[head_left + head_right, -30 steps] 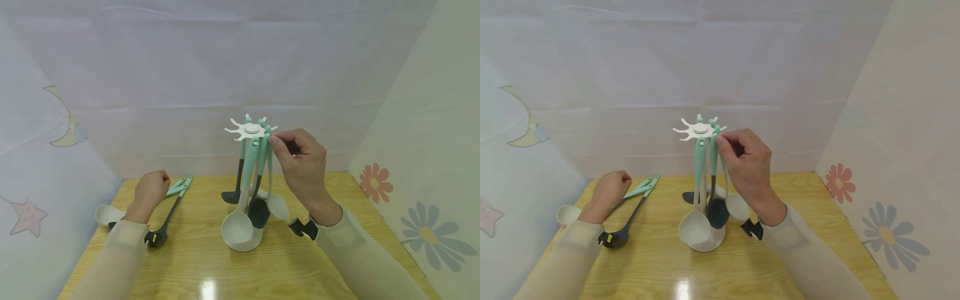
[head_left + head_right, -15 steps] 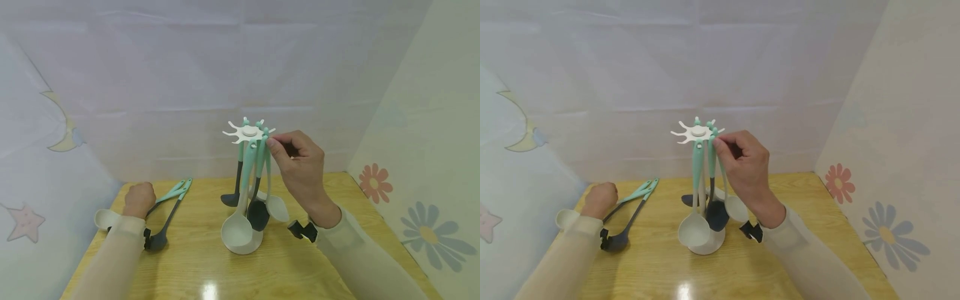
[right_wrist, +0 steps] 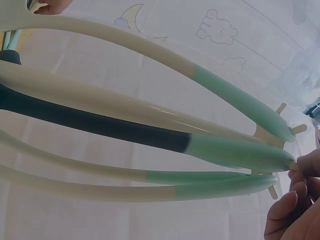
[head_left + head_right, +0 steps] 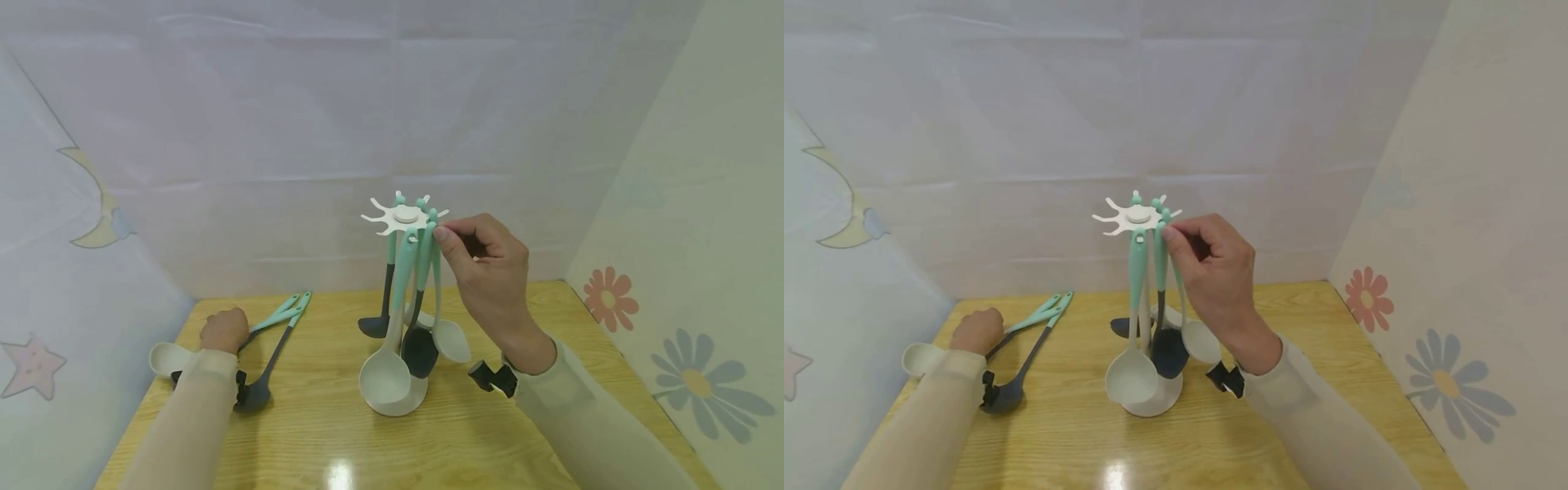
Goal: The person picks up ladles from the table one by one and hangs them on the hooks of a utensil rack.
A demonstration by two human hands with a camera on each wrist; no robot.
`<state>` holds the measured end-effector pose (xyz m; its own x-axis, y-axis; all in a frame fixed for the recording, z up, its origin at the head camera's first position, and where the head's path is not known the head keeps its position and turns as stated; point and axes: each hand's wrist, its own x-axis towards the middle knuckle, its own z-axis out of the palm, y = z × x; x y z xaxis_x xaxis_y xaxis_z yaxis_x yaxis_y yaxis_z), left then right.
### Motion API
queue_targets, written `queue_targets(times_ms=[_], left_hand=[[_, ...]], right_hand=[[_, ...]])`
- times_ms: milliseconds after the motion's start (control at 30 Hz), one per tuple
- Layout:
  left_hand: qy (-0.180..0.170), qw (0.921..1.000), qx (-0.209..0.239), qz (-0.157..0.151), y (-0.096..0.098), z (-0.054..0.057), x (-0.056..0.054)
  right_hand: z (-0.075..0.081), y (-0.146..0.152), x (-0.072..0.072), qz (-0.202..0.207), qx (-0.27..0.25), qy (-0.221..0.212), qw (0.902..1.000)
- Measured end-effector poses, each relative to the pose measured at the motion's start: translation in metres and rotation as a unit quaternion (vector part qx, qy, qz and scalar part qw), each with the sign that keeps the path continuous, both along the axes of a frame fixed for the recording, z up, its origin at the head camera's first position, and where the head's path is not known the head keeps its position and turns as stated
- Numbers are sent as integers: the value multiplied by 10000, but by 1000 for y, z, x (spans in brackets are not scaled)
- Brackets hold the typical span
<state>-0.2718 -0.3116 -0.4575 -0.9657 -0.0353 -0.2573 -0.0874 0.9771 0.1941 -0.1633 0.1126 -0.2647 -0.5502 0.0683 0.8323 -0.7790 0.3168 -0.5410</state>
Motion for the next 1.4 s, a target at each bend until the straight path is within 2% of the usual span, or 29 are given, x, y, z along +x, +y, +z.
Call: queue_targets(times_ms=[200,400,700,900,1000,1100,1233,1400], left_hand=[[-143,9999,-72,-37,0,-7,-3],[-102,9998,-123,-102,1,-11,-7],[183,9994,-179,-236,4,0,-2],[721,9970,-75,-257,3,10,0],[1110,9934,-49,-274,1,19,1],[1445,9892,35,-246,3,33,2],[1941,9808,139,-137,10,59,5],[2471,9679,460,-42,31,95,20]], right_hand=[[-1,1,1,20,31,-33,10000],[0,2,1,28,60,-25,10000],[1,1,1,21,77,26,10000],[1,1,1,98,49,50,9999],[2,2,1,111,56,76,9999],[3,2,1,95,73,85,9999],[3,2,1,75,87,54,9999],[3,2,2,32,116,20,9999]])
